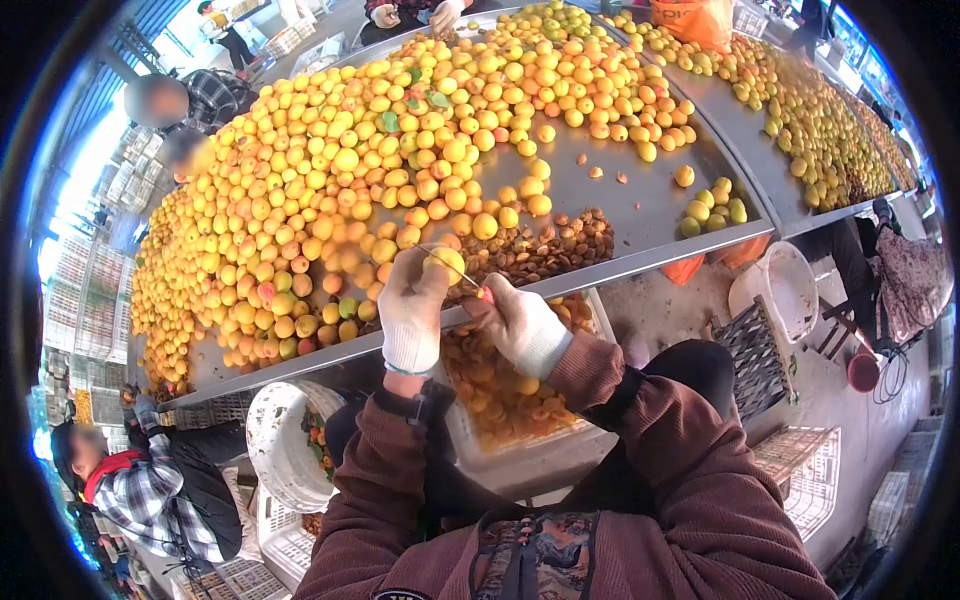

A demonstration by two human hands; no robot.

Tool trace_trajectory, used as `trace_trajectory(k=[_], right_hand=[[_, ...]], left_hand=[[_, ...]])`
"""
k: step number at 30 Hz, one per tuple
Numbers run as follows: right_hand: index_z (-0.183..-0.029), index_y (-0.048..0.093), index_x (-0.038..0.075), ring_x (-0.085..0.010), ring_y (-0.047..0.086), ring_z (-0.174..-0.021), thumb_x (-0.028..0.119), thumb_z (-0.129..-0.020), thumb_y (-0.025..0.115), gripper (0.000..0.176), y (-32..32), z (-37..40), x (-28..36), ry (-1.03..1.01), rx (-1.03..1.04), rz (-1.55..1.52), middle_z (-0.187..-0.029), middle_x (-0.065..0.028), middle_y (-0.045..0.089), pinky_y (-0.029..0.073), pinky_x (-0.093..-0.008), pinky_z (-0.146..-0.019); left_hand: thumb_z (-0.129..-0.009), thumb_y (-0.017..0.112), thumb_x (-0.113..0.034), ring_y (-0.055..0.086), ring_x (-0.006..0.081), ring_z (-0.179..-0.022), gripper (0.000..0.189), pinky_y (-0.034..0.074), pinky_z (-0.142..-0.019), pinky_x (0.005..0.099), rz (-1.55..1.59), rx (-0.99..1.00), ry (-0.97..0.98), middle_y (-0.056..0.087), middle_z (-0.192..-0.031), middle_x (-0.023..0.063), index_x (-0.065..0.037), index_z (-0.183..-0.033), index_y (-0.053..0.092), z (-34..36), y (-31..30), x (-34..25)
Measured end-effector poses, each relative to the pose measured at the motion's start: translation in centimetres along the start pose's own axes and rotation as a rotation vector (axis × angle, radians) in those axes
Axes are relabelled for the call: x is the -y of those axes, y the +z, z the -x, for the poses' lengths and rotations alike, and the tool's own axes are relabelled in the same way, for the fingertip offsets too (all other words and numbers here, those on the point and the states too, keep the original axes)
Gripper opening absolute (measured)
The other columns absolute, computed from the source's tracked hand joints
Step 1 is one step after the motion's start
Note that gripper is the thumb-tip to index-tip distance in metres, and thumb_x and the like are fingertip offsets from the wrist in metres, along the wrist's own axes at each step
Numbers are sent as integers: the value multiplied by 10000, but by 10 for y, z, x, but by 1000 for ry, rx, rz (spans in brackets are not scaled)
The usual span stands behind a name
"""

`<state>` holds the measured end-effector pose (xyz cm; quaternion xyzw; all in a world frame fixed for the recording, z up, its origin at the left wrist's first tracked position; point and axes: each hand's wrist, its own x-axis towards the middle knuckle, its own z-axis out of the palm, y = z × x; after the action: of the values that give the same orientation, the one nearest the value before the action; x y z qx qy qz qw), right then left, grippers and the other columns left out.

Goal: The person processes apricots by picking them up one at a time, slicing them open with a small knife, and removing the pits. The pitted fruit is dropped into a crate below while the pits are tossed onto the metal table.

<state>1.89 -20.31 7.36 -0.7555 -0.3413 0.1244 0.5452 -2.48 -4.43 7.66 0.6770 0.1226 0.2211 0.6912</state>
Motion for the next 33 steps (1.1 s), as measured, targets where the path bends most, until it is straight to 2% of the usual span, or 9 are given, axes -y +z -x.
trace_trajectory(k=[3, 6, 8, 14, 15, 20, 26, 30, 33], right_hand=[[-962, 502, 30, -248, 542, -641, 359, -1015, 491, 333, 0, 1, 1, -38, -22, -16, -707, -131, 533, 458, -346, -619], [-945, 461, 42, -458, 604, -722, 267, -984, 544, 243, -1, 1, 3, -54, -75, 64, -699, -221, 563, 467, -427, -570], [-944, 461, 41, -462, 606, -726, 276, -985, 540, 252, 3, 0, 0, -63, -106, 43, -691, -222, 563, 466, -436, -566], [-1042, 442, 26, -447, 625, -746, 192, -918, 562, 240, 4, -7, -2, 37, -55, 196, -747, -243, 616, 489, -480, -589], [-1033, 444, 28, -454, 620, -735, 236, -927, 578, 269, 5, -7, -6, 44, -56, 249, -733, -242, 613, 489, -477, -583], [-1118, 457, 23, -441, 637, -765, 211, -876, 589, 334, 5, -7, -4, 104, -2, 351, -789, -234, 651, 503, -501, -634], [-1340, 441, 25, -444, 644, -792, 203, -894, 572, 497, 22, -10, -31, -23, -86, 173, -826, -267, 651, 519, -481, -660], [-1096, 533, 4, -325, 627, -689, 159, -988, 489, 194, 14, -10, -12, -40, -67, 8, -766, -205, 600, 508, -358, -654], [-987, 522, 11, -215, 527, -659, 169, -1003, 483, 164, 8, -8, 4, 14, -82, -175, -713, -149, 545, 494, -332, -670]], left_hand=[[-890, 673, -66, 591, 76, -870, 340, 502, -781, 234, 51, 38, 69, 647, -1001, 42, 2, -1209, 576, 2, 3, -5], [-866, 683, -19, 585, 81, -870, 387, 502, -752, 214, 184, 72, -2, 623, -1006, 28, 5, -1233, 561, 2, 5, -17], [-880, 695, -52, 570, 74, -843, 375, 493, -734, 216, -32, 66, 31, 615, -1008, 11, -3, -1228, 564, 4, 7, -18], [-996, 560, -344, 603, 141, -835, 377, 493, -730, 264, 727, 62, -353, 641, -996, 53, -15, -1178, 586, 10, 19, -8], [-1029, 431, -435, 585, 169, -1012, 534, 478, -888, 315, 632, 147, -369, 605, -1184, 78, -39, -1386, 441, 9, 14, 0], [-1034, 411, -430, 561, 201, -1093, 510, 469, -932, 358, 856, 193, -412, 585, -1237, 72, -50, -1373, 446, 9, 14, 12], [-1002, 424, -517, 608, 159, -796, 525, 513, -707, 310, 588, -73, -499, 642, -915, 73, -38, -1139, 589, 8, 11, 12], [-1016, 417, -437, 605, 127, -803, 476, 504, -719, 277, 279, -46, -272, 632, -937, 59, -15, -1151, 593, -3, 5, 17], [-951, 565, -96, 572, 116, -889, 316, 471, -825, 254, 351, 74, -51, 593, -1079, 28, -11, -1251, 515, 3, 18, -15]])
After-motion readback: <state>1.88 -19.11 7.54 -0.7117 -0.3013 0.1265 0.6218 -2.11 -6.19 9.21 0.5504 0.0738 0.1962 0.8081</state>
